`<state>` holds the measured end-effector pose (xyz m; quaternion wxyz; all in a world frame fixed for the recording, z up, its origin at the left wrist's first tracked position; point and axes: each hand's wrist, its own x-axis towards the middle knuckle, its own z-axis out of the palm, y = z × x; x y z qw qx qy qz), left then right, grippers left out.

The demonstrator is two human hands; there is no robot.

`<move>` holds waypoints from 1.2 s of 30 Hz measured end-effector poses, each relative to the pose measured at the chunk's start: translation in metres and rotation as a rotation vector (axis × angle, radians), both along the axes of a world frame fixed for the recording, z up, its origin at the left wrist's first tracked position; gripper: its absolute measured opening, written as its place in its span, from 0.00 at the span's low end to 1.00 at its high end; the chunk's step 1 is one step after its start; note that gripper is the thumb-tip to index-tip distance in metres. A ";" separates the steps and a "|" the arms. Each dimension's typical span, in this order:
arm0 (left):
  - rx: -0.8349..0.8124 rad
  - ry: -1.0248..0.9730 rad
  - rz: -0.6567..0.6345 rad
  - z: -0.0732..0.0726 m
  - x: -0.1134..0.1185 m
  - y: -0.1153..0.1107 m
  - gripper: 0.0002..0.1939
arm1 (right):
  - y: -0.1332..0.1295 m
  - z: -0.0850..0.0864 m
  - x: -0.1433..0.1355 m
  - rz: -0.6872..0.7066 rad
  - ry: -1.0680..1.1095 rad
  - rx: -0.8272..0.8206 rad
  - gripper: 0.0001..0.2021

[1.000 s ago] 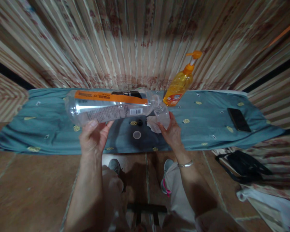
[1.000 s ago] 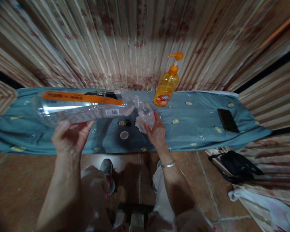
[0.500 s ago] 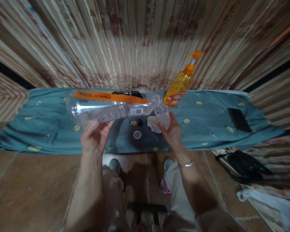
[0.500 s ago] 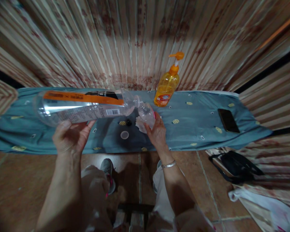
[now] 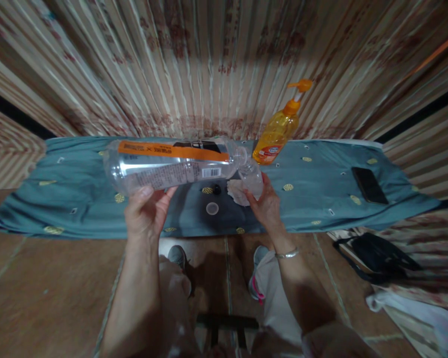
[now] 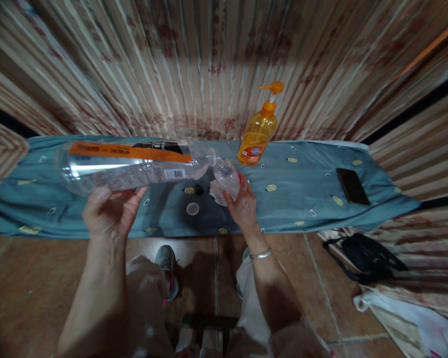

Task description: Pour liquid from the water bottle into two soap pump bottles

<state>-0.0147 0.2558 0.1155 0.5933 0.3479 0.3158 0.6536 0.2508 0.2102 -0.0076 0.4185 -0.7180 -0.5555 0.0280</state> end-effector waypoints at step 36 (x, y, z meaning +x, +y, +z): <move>-0.004 -0.023 0.032 0.002 0.001 -0.001 0.23 | 0.000 0.000 0.000 0.001 -0.042 0.024 0.36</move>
